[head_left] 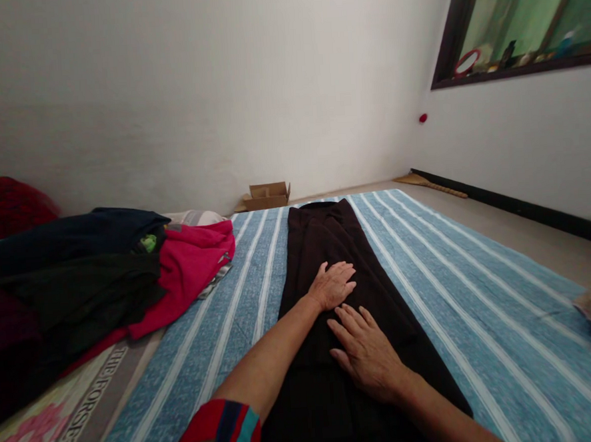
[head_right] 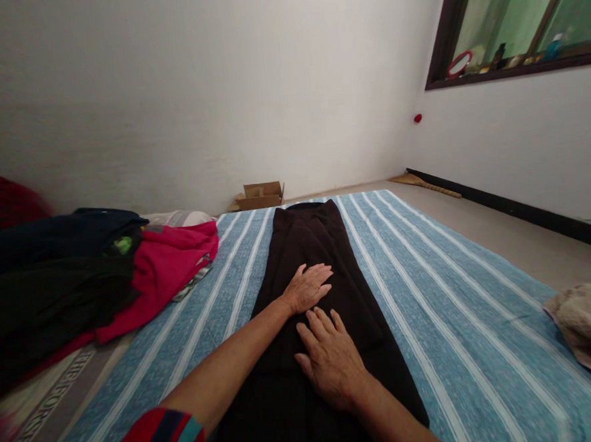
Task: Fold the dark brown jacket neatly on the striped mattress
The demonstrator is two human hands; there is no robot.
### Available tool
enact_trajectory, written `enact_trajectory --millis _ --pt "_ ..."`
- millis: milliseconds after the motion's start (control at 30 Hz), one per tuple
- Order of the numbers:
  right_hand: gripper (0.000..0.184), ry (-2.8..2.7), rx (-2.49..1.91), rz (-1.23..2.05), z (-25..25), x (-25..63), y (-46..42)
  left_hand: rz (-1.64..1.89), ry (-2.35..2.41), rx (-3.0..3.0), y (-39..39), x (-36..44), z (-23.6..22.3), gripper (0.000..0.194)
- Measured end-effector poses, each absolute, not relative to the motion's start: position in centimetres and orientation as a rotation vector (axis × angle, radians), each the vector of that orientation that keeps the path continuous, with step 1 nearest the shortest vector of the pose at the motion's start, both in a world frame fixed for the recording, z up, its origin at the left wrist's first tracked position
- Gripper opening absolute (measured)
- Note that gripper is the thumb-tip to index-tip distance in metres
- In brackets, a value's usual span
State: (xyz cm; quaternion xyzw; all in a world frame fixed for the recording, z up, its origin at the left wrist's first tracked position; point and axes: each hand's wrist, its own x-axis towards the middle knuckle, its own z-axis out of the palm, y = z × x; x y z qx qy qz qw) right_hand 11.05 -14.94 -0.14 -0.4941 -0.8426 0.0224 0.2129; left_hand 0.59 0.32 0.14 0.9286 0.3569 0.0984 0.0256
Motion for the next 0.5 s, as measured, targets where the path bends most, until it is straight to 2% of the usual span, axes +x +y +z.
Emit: enact_trajectory --millis 267,500 --pt "0.055 -2.462 -1.476 0.238 0.6 11.2 -15.0 0.229 1.116 2.893 0.3 0.7 0.3 0.040" --pt "0.056 -2.481 -1.498 0.340 1.2 11.2 -15.1 0.227 1.193 2.873 -1.0 0.4 1.7 0.042"
